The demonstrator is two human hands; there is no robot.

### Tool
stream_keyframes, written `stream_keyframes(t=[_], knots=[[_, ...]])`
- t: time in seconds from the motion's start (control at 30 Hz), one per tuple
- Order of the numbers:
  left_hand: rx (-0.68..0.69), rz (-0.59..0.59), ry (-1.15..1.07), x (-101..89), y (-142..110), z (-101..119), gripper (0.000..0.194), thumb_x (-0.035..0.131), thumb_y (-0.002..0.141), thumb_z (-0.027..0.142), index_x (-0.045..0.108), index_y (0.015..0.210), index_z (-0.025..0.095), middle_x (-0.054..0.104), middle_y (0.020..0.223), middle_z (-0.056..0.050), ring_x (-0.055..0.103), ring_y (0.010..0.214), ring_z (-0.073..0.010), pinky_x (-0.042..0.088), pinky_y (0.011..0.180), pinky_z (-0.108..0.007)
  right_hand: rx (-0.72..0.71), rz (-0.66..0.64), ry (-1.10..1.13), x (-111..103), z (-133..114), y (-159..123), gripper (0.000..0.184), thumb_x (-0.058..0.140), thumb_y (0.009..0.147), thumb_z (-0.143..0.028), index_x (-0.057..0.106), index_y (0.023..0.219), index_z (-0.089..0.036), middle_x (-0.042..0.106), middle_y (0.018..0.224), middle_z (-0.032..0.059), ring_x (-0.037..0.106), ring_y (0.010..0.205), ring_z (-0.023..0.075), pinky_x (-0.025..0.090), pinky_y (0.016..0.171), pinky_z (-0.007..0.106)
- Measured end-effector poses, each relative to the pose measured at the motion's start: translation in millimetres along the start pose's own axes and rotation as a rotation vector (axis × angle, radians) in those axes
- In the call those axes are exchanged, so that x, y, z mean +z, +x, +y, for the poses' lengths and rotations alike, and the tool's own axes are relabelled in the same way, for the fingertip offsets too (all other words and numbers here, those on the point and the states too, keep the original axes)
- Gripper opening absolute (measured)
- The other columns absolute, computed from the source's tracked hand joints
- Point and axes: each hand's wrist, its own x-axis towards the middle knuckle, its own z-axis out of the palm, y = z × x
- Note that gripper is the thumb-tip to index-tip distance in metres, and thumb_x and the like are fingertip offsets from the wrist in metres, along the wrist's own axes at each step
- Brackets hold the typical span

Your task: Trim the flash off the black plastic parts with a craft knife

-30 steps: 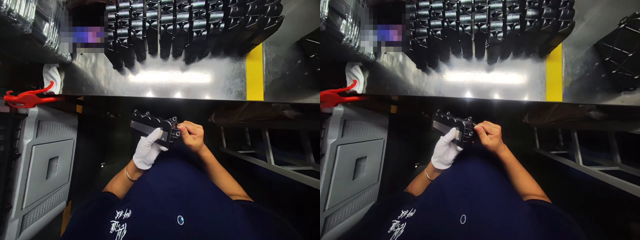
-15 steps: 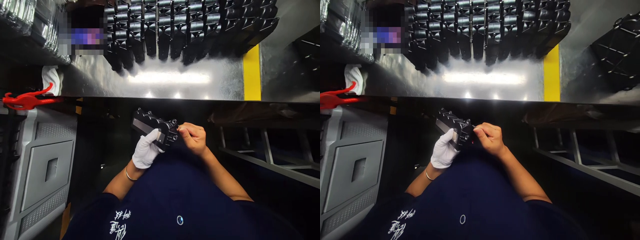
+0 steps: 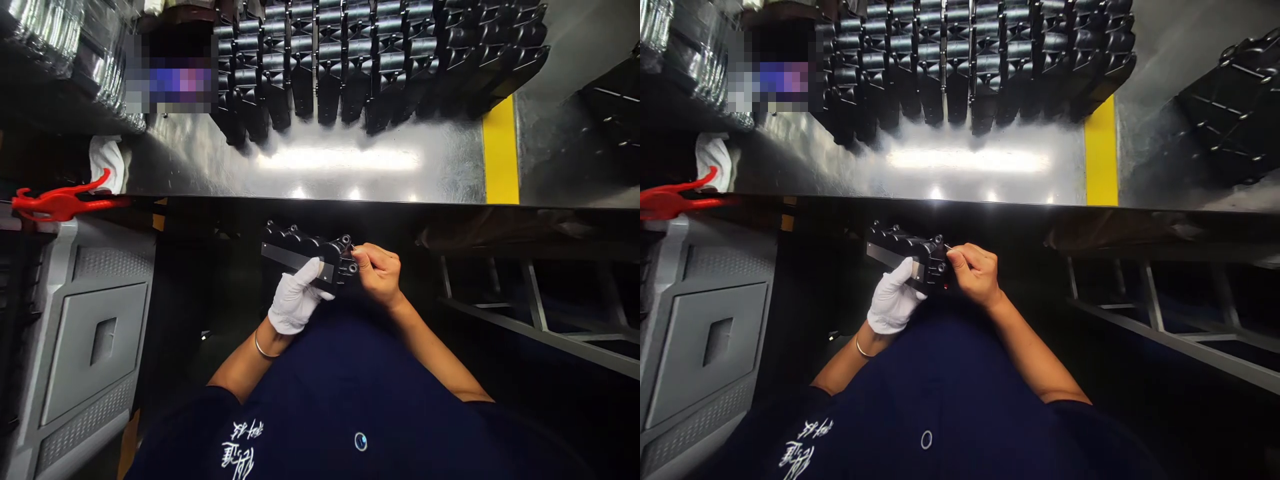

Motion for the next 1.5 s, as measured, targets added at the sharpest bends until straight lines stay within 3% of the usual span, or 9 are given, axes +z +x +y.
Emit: stream_keyframes(t=[0.13, 0.27, 0.47, 0.63, 0.87, 1.07, 1.3, 1.4, 1.5], knots=[[-0.046, 0.051, -0.046, -4.9, -5.4, 0.6, 0.019, 0.073, 0.079, 0.021, 0.065, 0.063, 0.014, 0.065, 0.059, 0.0, 0.06, 0.048, -0.0087, 0.046, 0.038, -0.015, 0.123, 0.03, -0.009, 4.5, 17.4, 2.3, 0.053, 0.052, 0.093, -0.062, 0.068, 0.065, -0.019, 0.057, 0.057, 0.0021, 0.052, 0.051, 0.0154, 0.043, 0.052, 0.029], [-0.034, -0.046, -0.029, -5.6, -21.3, 4.5, 0.013, 0.077, 0.074, 0.022, 0.066, 0.068, 0.017, 0.062, 0.053, 0.002, 0.059, 0.044, -0.0118, 0.05, 0.042, -0.022, 0.394, 0.223, -0.046, -9.8, 35.6, 4.6, 0.062, 0.055, 0.084, -0.075, 0.066, 0.063, -0.018, 0.034, 0.042, -0.006, 0.033, 0.039, 0.0104, 0.028, 0.042, 0.025], [0.146, 0.008, 0.095, -1.4, -10.5, 11.8, 0.01, 0.08, 0.069, 0.021, 0.071, 0.072, 0.019, 0.07, 0.063, 0.001, 0.065, 0.052, -0.0131, 0.056, 0.052, -0.023, 0.147, -0.163, 0.087, -31.5, -11.1, 4.6, 0.037, 0.058, 0.096, -0.046, 0.073, 0.074, -0.019, 0.067, 0.068, 0.0035, 0.061, 0.061, 0.017, 0.046, 0.056, 0.028], [0.413, 0.084, 0.241, -1.5, -8.6, 15.6, 0.053, 0.083, 0.061, 0.006, 0.07, 0.109, 0.025, 0.075, 0.111, -0.001, 0.068, 0.11, -0.0192, 0.053, 0.098, -0.027, 0.066, -0.358, 0.139, -33.7, -40.9, 12.2, 0.035, 0.056, 0.098, -0.029, 0.064, 0.066, -0.019, 0.057, 0.059, -0.0002, 0.05, 0.05, 0.0121, 0.041, 0.049, 0.025], [0.41, 0.06, 0.351, -2.8, -12.7, 21.6, 0.065, 0.083, 0.061, 0.006, 0.067, 0.121, 0.026, 0.071, 0.122, -0.004, 0.065, 0.117, -0.0256, 0.052, 0.105, -0.037, 0.148, -0.441, 0.158, -33.9, -41.3, 15.4, 0.048, 0.054, 0.099, -0.035, 0.05, 0.055, -0.017, 0.045, 0.055, -0.0019, 0.039, 0.048, 0.0094, 0.034, 0.047, 0.024], [0.518, 0.007, 0.557, -17.8, -7.7, 14.4, 0.067, 0.081, 0.072, 0.028, 0.058, 0.134, 0.025, 0.065, 0.133, -0.008, 0.061, 0.124, -0.0273, 0.047, 0.111, -0.041, 0.282, -0.474, 0.217, -36.4, -42.1, 17.2, 0.052, 0.057, 0.097, -0.04, 0.042, 0.053, -0.017, 0.037, 0.053, -0.0031, 0.033, 0.049, 0.0082, 0.029, 0.047, 0.023], [0.522, -0.017, 0.567, -20.8, -9.1, 10.3, 0.065, 0.081, 0.072, 0.034, 0.057, 0.132, 0.026, 0.062, 0.137, -0.007, 0.058, 0.127, -0.0261, 0.045, 0.112, -0.04, 0.27, -0.41, 0.103, -32.5, -31.7, 16.3, 0.048, 0.056, 0.097, -0.048, 0.057, 0.061, -0.016, 0.05, 0.057, -0.0005, 0.046, 0.052, 0.0118, 0.035, 0.048, 0.024], [0.444, 0.039, 0.483, -13.0, -11.9, 10.7, 0.049, 0.08, 0.07, 0.035, 0.066, 0.116, 0.024, 0.073, 0.116, -0.005, 0.066, 0.114, -0.0256, 0.054, 0.101, -0.038, 0.026, -0.146, -0.19, -30.0, -24.3, 13.8, 0.037, 0.055, 0.099, -0.045, 0.067, 0.076, -0.017, 0.064, 0.068, 0.0034, 0.056, 0.06, 0.0158, 0.042, 0.059, 0.028], [0.256, 0.098, 0.407, -5.9, -15.0, 10.9, 0.026, 0.077, 0.072, 0.036, 0.069, 0.092, 0.022, 0.074, 0.081, -0.002, 0.072, 0.08, -0.0228, 0.061, 0.068, -0.033, -0.034, 0.017, -0.387, -32.5, -22.1, 13.0, 0.03, 0.051, 0.101, -0.044, 0.066, 0.095, -0.019, 0.066, 0.077, 0.0046, 0.06, 0.064, 0.0176, 0.045, 0.064, 0.029]])
